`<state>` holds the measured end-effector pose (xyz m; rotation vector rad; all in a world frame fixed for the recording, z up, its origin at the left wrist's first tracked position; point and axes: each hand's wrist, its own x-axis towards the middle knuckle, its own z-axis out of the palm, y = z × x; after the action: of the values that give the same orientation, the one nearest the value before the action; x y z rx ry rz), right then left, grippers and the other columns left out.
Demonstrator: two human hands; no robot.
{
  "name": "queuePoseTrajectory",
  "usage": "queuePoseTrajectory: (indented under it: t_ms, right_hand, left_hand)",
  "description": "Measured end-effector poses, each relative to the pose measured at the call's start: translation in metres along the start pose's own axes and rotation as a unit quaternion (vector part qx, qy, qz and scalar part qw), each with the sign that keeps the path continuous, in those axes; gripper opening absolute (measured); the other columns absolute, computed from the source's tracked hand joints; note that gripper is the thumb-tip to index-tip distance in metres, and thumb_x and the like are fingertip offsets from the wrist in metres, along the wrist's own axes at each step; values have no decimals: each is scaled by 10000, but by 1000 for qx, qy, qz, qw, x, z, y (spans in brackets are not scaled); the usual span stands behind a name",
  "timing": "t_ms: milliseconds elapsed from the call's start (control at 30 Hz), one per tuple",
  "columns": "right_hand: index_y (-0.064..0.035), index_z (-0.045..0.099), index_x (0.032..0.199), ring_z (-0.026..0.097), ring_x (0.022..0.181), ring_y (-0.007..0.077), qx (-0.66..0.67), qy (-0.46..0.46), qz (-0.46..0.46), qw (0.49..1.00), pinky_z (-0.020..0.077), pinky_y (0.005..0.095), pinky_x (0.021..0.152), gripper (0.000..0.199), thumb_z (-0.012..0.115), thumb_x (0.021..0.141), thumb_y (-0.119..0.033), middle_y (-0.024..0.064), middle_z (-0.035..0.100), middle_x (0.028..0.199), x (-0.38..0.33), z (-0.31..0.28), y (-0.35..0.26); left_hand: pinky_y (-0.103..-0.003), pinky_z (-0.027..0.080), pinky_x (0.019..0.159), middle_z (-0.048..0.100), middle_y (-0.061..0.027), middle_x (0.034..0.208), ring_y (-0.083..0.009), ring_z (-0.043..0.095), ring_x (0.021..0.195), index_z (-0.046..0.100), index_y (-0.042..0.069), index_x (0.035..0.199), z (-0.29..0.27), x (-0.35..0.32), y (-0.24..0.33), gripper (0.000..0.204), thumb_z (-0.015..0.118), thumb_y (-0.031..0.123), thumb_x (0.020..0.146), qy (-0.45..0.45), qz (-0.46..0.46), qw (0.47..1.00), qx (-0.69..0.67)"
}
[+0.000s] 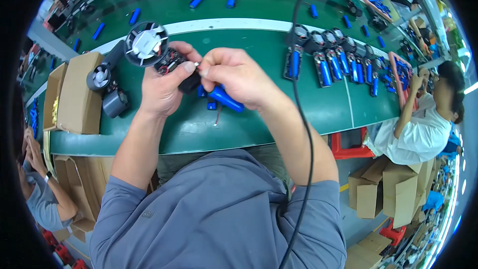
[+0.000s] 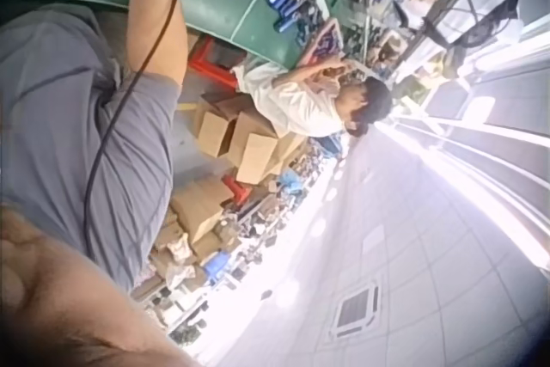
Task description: Assembling handheld electronic devices by inserting batteries and connecting internal components on a production line.
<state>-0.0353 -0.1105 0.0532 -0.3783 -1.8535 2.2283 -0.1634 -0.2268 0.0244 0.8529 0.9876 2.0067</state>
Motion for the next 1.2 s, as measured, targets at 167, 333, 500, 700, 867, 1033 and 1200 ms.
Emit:
queuePoseTrajectory:
  t_ms: [167, 333, 500, 700, 867, 1033, 1200]
  right_hand:
    - [-17, 572, 837, 538, 631, 106, -2, 22, -5, 1000, 430, 242, 574, 77, 549, 852, -89, 42, 593, 700, -2, 7, 8]
    - [-53, 581, 800, 573, 609, 173, -289, 133, -94, 943, 448, 296, 530, 63, 631, 791, -92, 70, 611, 731, -13, 18, 6]
    - [-71, 620, 740, 588, 664, 249, -567, 269, -350, 695, 484, 341, 552, 96, 693, 679, -61, 51, 614, 758, -10, 27, 11]
    - [-73, 548, 666, 562, 598, 263, -543, 262, -349, 718, 472, 385, 516, 100, 646, 686, -66, 82, 548, 669, -3, 35, 10]
    - [-38, 577, 690, 572, 559, 255, -419, 200, -255, 848, 447, 365, 495, 49, 617, 718, -41, 101, 565, 629, -28, 47, -13]
    - [-9, 589, 704, 544, 513, 173, -249, 134, -153, 947, 416, 305, 470, 39, 603, 740, -16, 102, 576, 636, -35, 70, -20]
    - [-5, 580, 681, 534, 479, 178, -259, 199, -211, 921, 410, 306, 457, 66, 600, 734, -38, 100, 563, 588, -2, 63, -7]
  left_hand:
    - [-270, 484, 744, 610, -55, 879, -136, 588, 809, 577, 3, 1027, -2, -5, 1, 260, 675, -25, 788, 22, -23, 999, 34]
    - [-261, 496, 690, 610, -47, 849, -115, 591, 746, 583, -1, 995, 4, -5, 2, 236, 695, 12, 788, 74, -94, 992, 23]
    - [-271, 511, 670, 623, -51, 846, -129, 613, 737, 587, 7, 976, 7, -5, 3, 208, 687, 7, 793, 87, -111, 990, -6]
    - [-285, 510, 710, 622, -54, 857, -139, 615, 771, 569, -1, 1036, 7, -8, 9, 284, 707, 35, 790, 119, -77, 990, -17]
    - [-299, 484, 682, 608, -80, 828, -166, 568, 751, 530, 25, 1055, -6, 5, 9, 543, 338, 525, 963, 74, -28, 985, -150]
    - [-313, 470, 706, 600, -114, 916, -188, 544, 797, 517, 27, 1088, -6, 3, 7, 557, 276, 514, 967, 27, -45, 980, -192]
    - [-318, 458, 770, 624, -106, 992, -193, 593, 895, 522, 8, 1141, 4, -4, 14, 493, 309, 428, 995, 14, -98, 979, -177]
